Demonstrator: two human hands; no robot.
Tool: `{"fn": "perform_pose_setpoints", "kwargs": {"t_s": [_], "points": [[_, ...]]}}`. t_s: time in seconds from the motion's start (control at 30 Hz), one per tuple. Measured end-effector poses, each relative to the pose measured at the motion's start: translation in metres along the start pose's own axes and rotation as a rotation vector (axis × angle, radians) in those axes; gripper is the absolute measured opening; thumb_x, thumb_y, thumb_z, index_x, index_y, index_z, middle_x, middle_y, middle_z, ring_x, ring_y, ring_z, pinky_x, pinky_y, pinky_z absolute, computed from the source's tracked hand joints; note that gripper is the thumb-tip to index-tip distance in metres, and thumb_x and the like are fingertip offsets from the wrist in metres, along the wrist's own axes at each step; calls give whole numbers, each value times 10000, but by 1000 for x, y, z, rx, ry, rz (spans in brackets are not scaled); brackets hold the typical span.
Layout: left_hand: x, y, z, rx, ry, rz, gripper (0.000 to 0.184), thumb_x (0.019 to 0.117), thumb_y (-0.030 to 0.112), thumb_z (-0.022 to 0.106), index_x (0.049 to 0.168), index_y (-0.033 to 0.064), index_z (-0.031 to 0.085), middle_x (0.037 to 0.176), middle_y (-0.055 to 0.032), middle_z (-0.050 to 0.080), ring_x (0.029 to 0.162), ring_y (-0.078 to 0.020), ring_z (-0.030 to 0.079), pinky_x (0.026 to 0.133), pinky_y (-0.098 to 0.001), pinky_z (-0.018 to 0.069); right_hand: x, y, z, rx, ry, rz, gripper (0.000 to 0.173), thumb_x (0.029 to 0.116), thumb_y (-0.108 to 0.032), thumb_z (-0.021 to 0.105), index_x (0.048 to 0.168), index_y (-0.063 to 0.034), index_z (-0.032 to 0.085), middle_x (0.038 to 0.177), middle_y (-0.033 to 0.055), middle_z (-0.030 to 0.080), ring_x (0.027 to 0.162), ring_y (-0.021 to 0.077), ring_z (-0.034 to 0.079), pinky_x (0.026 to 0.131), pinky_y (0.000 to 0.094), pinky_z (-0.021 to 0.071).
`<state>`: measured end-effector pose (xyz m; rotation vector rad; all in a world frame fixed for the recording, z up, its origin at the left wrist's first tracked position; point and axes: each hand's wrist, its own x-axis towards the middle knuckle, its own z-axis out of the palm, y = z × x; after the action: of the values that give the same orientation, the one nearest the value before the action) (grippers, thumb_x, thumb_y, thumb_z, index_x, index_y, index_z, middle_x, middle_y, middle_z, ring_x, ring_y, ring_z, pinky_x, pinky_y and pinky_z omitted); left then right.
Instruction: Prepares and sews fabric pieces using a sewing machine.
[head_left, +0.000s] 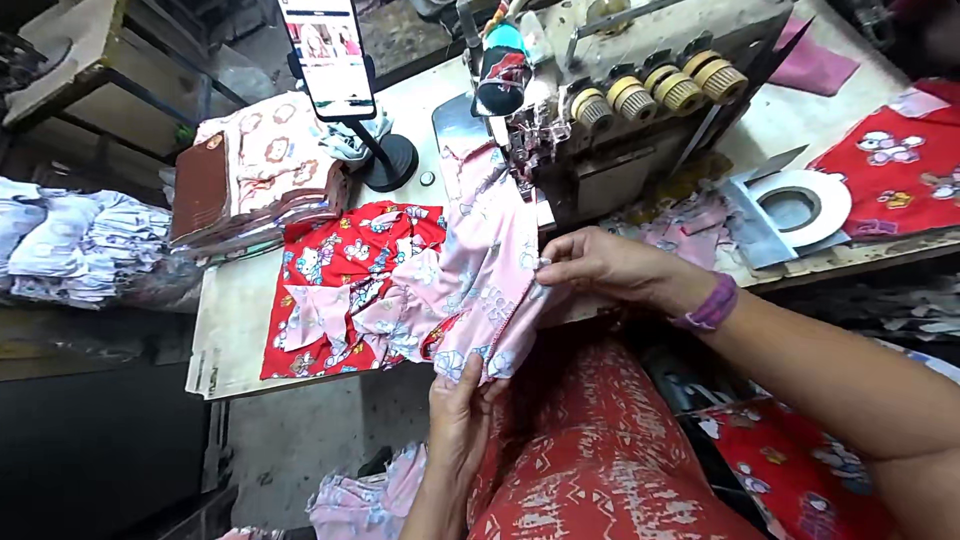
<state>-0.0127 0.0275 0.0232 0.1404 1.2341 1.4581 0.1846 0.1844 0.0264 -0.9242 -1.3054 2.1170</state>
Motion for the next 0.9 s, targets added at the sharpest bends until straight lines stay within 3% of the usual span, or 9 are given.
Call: {"fn": "perform_pose_setpoints", "kwargs": {"t_s": [0.1, 0.23, 0.37, 0.47, 0.53, 0.57, 0.73, 0.83, 0.9], "points": [[6, -3, -9, 94, 21, 193, 152, 986, -52, 497, 1079, 5, 602, 924, -60, 756, 850, -140, 748, 820, -320, 629, -6, 1, 8, 95, 13, 45, 150, 899, 83, 652, 860, -61, 643, 728, -25, 680, 661, 30, 646, 660, 186, 550], [3, -8, -10, 62, -25, 259, 148, 960, -55, 547, 1064, 18, 624, 946, -37, 761, 903, -114, 740, 873, -302, 609, -6, 2, 15, 104, 22, 80, 154, 985, 13, 593, 873, -65, 665, 749, -31, 689, 674, 22, 652, 667, 182, 556], [-8, -17, -19, 51, -115, 289, 245, 859, 100, 800, 1072, 54, 690, 988, -30, 773, 937, -118, 744, 893, -320, 610, -30, -6, 11, -185, 188, -94, 66, 921, -21, 696, 887, -57, 739, 749, -44, 697, 690, 9, 644, 691, 185, 556], [-12, -19, -6, -295, -273, -134, 378, 889, 241, 786, 1174, 55, 623, 1096, -103, 737, 1043, -206, 727, 952, -358, 592, -44, -3, 13, -224, 290, -127, 58, 872, -19, 738, 858, -75, 735, 725, -50, 692, 663, 2, 638, 652, 170, 547], [-6, -25, 6, -449, -385, -428, 538, 777, 419, 856, 1170, 94, 683, 1114, -105, 732, 1041, -224, 721, 932, -377, 591, -47, 0, 14, -215, 348, -159, 61, 848, -35, 762, 838, -89, 735, 710, -57, 689, 651, 0, 635, 639, 168, 542], [-4, -23, 13, -448, -423, -434, 570, 743, 442, 874, 1160, 95, 698, 1107, -104, 735, 1035, -218, 721, 929, -376, 591, -50, -3, 14, -226, 378, -193, 61, 835, -60, 773, 834, -109, 737, 712, -69, 691, 655, -3, 640, 645, 165, 547], [-6, -24, 15, 61, -103, 319, 212, 931, 208, 731, 1085, 90, 644, 942, 59, 756, 923, -45, 723, 874, -273, 604, -59, -3, 13, -264, 438, -267, 73, 841, -65, 770, 859, -125, 732, 749, -98, 705, 676, -19, 650, 648, 154, 557], [0, -47, -5, 233, 56, 438, 170, 963, 80, 654, 1124, 52, 605, 969, 104, 734, 951, -9, 705, 910, -251, 588, -52, 19, 13, -211, 450, -221, 71, 858, -43, 738, 879, -107, 716, 746, -113, 689, 645, -25, 636, 613, 150, 546], [1, -53, -11, 233, 10, 469, 175, 953, 155, 707, 1119, 129, 656, 1008, 112, 753, 980, -25, 716, 919, -272, 596, -52, 17, 13, -219, 479, -261, 71, 862, -51, 733, 878, -119, 722, 735, -121, 691, 622, -37, 627, 584, 135, 536]]}}
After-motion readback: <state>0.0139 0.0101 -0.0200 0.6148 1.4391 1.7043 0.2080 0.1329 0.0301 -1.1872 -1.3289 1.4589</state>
